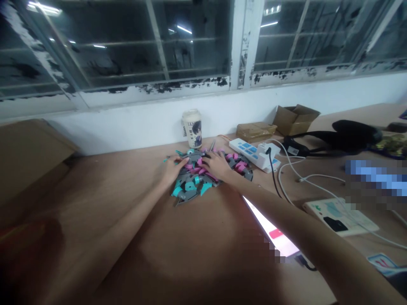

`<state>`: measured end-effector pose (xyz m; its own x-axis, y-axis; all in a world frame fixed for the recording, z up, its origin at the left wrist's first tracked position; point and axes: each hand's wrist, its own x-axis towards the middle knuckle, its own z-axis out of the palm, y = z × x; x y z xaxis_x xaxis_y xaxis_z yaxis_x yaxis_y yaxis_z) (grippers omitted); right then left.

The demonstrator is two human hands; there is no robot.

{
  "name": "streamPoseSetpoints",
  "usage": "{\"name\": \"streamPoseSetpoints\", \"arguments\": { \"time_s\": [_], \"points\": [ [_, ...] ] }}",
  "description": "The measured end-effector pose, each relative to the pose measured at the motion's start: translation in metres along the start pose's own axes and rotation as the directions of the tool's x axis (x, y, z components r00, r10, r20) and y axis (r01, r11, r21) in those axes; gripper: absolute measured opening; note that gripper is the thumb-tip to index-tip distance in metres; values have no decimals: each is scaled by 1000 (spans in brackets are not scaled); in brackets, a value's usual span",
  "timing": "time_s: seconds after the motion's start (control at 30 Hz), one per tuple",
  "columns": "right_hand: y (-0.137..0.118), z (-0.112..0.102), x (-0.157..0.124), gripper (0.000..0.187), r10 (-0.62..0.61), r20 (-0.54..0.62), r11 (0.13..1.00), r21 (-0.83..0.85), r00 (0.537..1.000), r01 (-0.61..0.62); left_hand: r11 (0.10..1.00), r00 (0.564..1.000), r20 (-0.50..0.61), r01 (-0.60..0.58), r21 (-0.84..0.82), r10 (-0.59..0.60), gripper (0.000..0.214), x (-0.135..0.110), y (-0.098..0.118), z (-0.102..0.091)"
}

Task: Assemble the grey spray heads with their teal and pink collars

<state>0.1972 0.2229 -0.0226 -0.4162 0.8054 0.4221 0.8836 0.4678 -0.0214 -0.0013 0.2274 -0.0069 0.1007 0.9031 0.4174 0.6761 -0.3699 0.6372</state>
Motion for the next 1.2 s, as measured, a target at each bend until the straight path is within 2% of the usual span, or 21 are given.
{"name": "streamPoseSetpoints", "arguments": {
  "time_s": [0.1,0.27,0.37,0.5,0.6,0.7,0.83,0.93,1.0,1.07,1.2],
  "points": [
    [0,2,2,37,58,3,998,8,998,-58,999,1000,17,23,-48,-22,23,11,3,4],
    [-5,-1,9,33,200,5,979,25,980,-200,994,995,65,79,-71,-75,41,26,15,4],
    [-3,-14,13,32,279,4,960,14,960,-279,989,987,113,124,-84,-114,48,33,28,7],
    [11,-36,13,32,338,64,941,-37,939,-337,984,968,221,143,-107,-117,33,34,45,14],
    [22,-48,4,32,367,135,930,-82,920,-359,990,961,271,94,-109,-62,33,23,52,9],
    [27,-55,-11,38,361,175,932,-94,916,-350,997,977,215,11,-80,6,35,-4,54,-10],
    [23,-54,-34,65,342,184,940,-50,922,-338,998,989,137,-66,11,64,40,-58,53,-38],
    [21,-44,-44,85,401,182,914,-25,898,-404,989,990,133,-61,137,42,59,-91,46,-42],
    [19,-32,-47,90,439,183,895,-11,879,-445,978,989,149,-10,207,-22,69,-99,38,-36],
    [17,-20,-47,89,439,178,894,9,881,-447,975,985,155,37,220,-73,73,-97,30,-27],
    [17,-5,-47,80,340,126,935,64,932,-350,983,987,152,32,183,-60,72,-83,22,-13]
  ]
}}
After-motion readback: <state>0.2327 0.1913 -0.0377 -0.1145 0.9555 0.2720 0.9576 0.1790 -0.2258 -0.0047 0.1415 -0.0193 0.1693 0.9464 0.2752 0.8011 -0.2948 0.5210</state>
